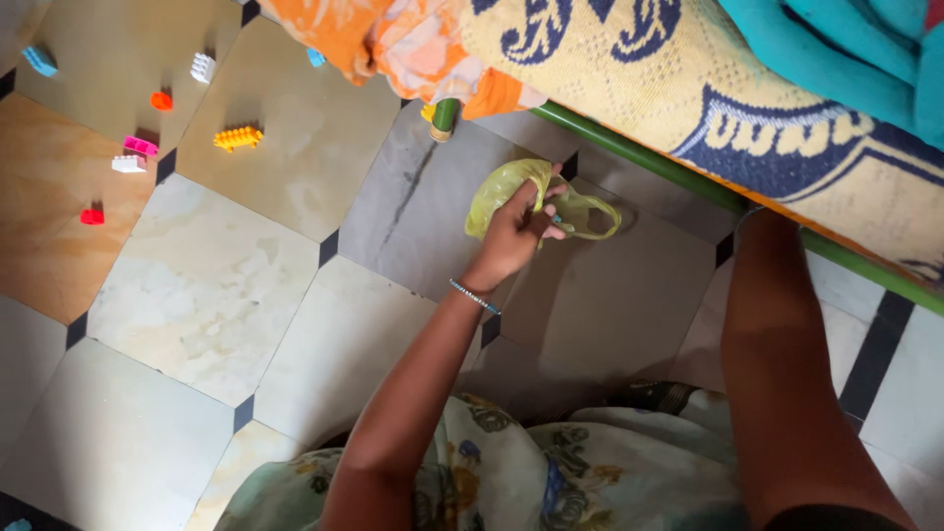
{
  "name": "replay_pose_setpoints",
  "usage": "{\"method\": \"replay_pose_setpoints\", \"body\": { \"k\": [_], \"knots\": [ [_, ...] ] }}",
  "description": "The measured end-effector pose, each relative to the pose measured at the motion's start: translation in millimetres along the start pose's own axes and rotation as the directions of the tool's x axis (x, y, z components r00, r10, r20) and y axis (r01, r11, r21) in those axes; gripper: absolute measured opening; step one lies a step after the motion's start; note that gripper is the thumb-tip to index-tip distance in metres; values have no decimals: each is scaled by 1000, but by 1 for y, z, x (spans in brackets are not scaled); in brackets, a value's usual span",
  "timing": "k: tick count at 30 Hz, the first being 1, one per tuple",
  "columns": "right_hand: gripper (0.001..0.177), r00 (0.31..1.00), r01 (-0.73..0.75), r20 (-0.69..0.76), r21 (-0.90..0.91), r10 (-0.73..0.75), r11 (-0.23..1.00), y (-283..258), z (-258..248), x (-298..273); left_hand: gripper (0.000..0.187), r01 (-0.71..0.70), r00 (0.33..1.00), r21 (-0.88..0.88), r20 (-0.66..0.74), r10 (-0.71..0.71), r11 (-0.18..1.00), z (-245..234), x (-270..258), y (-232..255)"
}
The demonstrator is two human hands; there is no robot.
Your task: The person collects scattered colorful plastic building blocks from the tiled floor and places them into a yellow plastic bag. They also pick up a pink plastic horn and a yellow stuffed toy, placing them into the bag or a nearby box.
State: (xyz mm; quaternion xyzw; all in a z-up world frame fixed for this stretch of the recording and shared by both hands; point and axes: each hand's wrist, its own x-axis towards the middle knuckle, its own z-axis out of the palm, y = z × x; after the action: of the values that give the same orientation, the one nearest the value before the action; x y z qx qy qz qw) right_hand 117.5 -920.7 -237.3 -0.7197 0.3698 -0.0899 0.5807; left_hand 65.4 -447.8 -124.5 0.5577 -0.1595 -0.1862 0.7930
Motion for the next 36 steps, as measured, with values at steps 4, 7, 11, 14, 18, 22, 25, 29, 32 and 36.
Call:
{"method": "replay_pose_setpoints", "body": {
  "k": [4, 7, 11, 14, 18, 22, 25, 29, 32, 36],
  "knots": [
    [46, 1000, -13, -20, 55, 14, 998, 10, 0, 18, 54, -13, 1000, 31, 20, 13, 999, -6, -10, -4],
    [43, 999, -34, -14, 37, 34, 999, 17, -9, 25, 52, 92, 995, -94, -25, -95, 991, -14, -10, -7],
    [41, 1000, -19, 15, -5, 19, 1000, 7, 1, 48, 56, 225, 967, -133, -89, -238, 965, -13, -16, 0],
    [39, 1000, 0, 27, -30, 1, 1000, 4, 7, 62, 60, 207, 972, -158, -75, -221, 966, -13, -19, -2],
    [36, 999, 18, 47, -55, -16, 998, -2, 19, 76, 59, 191, 974, -161, -95, -208, 968, -13, -23, -15],
    [33, 999, 21, 38, -53, -19, 998, -3, 20, 82, 57, 205, 970, -152, -101, -221, 967, -7, -22, -27],
    [31, 999, 16, 37, -53, -14, 998, 0, 19, 84, 58, 177, 976, -134, -105, -192, 975, -9, -19, -27],
    [29, 999, 26, 41, -61, -24, 998, 1, 20, 85, 56, 187, 970, -109, -137, -201, 976, -15, -16, -14],
    [28, 998, 39, 53, -64, -36, 997, -1, 29, 86, 57, 194, 963, -61, -177, -202, 979, -19, -14, -3],
    [26, 997, 48, 72, -107, -40, 993, -3, 33, 89, 54, 200, 951, -16, -237, -198, 980, -19, -11, 2]
  ]
}}
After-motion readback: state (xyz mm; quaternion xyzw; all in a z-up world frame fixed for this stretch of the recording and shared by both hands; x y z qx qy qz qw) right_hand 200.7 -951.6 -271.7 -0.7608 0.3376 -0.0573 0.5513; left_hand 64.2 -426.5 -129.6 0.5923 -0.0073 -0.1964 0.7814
